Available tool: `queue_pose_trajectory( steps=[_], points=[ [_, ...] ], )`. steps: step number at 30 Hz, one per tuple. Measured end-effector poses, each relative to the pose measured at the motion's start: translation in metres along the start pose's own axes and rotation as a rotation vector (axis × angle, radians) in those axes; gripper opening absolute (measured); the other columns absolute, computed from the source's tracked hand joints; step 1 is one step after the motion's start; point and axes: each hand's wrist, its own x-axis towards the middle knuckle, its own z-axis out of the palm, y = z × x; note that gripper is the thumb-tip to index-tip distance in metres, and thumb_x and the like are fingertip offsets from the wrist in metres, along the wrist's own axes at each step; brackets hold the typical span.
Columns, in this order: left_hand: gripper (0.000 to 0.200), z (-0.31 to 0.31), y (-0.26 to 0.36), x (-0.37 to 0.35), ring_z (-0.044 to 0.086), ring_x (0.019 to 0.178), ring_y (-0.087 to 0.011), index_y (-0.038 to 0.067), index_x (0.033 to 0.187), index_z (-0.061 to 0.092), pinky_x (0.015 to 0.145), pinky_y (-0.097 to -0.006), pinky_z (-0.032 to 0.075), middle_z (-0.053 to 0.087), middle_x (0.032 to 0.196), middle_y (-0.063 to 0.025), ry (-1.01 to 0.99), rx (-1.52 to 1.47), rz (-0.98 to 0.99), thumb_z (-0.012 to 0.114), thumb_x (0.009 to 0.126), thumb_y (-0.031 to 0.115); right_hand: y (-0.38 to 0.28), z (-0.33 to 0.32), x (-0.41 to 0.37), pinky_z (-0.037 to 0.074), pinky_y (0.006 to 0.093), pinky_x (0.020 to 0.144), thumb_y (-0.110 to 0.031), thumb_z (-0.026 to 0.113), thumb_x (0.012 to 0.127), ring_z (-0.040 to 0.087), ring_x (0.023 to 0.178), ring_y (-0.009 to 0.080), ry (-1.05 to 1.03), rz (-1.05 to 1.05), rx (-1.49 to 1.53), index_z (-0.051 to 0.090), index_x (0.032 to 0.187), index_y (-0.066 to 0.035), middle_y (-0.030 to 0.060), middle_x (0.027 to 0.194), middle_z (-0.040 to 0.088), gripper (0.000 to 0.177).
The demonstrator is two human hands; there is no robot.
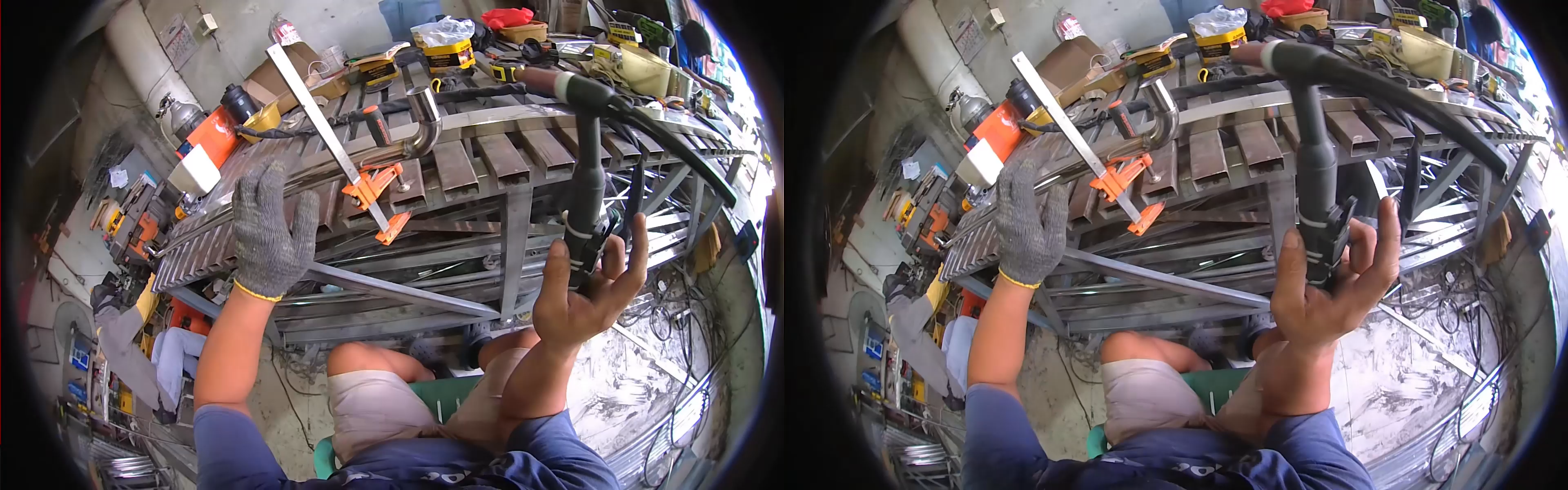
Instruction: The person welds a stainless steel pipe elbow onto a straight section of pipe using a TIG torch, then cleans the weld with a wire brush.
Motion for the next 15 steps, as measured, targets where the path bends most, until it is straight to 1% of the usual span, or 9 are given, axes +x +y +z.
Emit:
queue_pose_trajectory(
  steps=[1,3,4,7,8,11,12,15],
  points=[
    [0.044,0.003,-0.001,0.002,0.063,0.116,-0.0445,-0.002,0.135,0.064,0.105,-0.0541,0.05,0.065,0.126,-0.0244,0.02,-0.021,-0.014,0.074,0.096,0.015,0.005,0.0,0.001,0.056,0.0319,0.088,0.004,0.08,0.092,0.065,0.097,0.0214,-0.003,-0.055,-0.044,0.029,0.161,0.014,0.0262,0.137,0.057,0.086],
    [0.037,-0.001,0.009,0.005,0.063,0.113,-0.0455,-0.004,0.131,0.065,0.104,-0.0537,0.051,0.066,0.122,-0.025,0.038,-0.01,0.012,0.072,0.098,0.01,0.011,-0.001,0.003,0.056,0.0316,0.086,0.005,0.08,0.092,0.066,0.095,0.0214,-0.007,-0.165,-0.136,0.031,0.159,0.015,0.0269,0.134,0.058,0.084],
    [0.034,-0.002,0.015,0.007,0.064,0.111,-0.046,-0.004,0.129,0.065,0.104,-0.0535,0.051,0.066,0.119,-0.0253,0.047,-0.008,0.028,0.071,0.098,0.008,0.009,0.0,0.002,0.056,0.0313,0.086,0.007,0.08,0.091,0.066,0.096,0.0225,-0.012,-0.095,-0.063,0.033,0.157,0.015,0.0288,0.14,0.058,0.081],
    [0.027,0.0,0.024,0.01,0.063,0.107,-0.0431,-0.004,0.123,0.066,0.099,-0.0527,0.051,0.066,0.116,-0.0229,0.105,0.004,0.259,0.069,0.098,0.004,0.02,-0.003,0.0,0.057,0.0283,0.093,0.004,0.085,0.091,0.07,0.112,0.0234,-0.01,-0.031,0.006,0.034,0.16,0.013,0.0286,0.156,0.051,0.086],
    [0.027,0.002,0.026,0.01,0.063,0.106,-0.0413,-0.004,0.124,0.065,0.097,-0.0515,0.051,0.066,0.115,-0.0222,0.104,-0.007,0.218,0.068,0.098,0.002,0.022,-0.005,0.0,0.057,0.029,0.094,0.002,0.085,0.093,0.068,0.116,0.0232,-0.03,-0.052,-0.037,0.034,0.161,0.012,0.0276,0.164,0.046,0.085],
    [0.027,0.014,0.02,0.015,0.063,0.109,-0.0441,-0.001,0.122,0.067,0.101,-0.0526,0.05,0.065,0.116,-0.0226,0.165,-0.092,0.024,0.071,0.098,0.01,0.022,-0.004,0.007,0.058,0.0328,0.092,0.004,0.081,0.095,0.07,0.107,0.0263,-0.009,-0.138,-0.099,0.032,0.158,0.014,0.0311,0.158,0.05,0.08],
    [0.026,0.017,0.013,0.018,0.063,0.11,-0.0447,-0.001,0.123,0.067,0.102,-0.0522,0.049,0.066,0.115,-0.0231,0.171,-0.072,0.012,0.069,0.1,0.011,0.023,-0.005,0.007,0.058,0.0337,0.092,0.002,0.08,0.098,0.071,0.107,0.0267,-0.034,-0.147,-0.108,0.031,0.16,0.013,0.0313,0.161,0.048,0.08],
    [0.025,0.03,-0.011,0.015,0.063,0.107,-0.0393,-0.005,0.126,0.063,0.098,-0.0489,0.05,0.066,0.117,-0.0223,0.109,-0.081,-0.003,0.062,0.106,0.009,0.026,-0.008,0.006,0.057,0.0301,0.096,-0.002,0.08,0.1,0.065,0.12,0.0244,-0.099,-0.149,-0.079,0.03,0.165,0.009,0.0233,0.17,0.042,0.082]
  ],
)
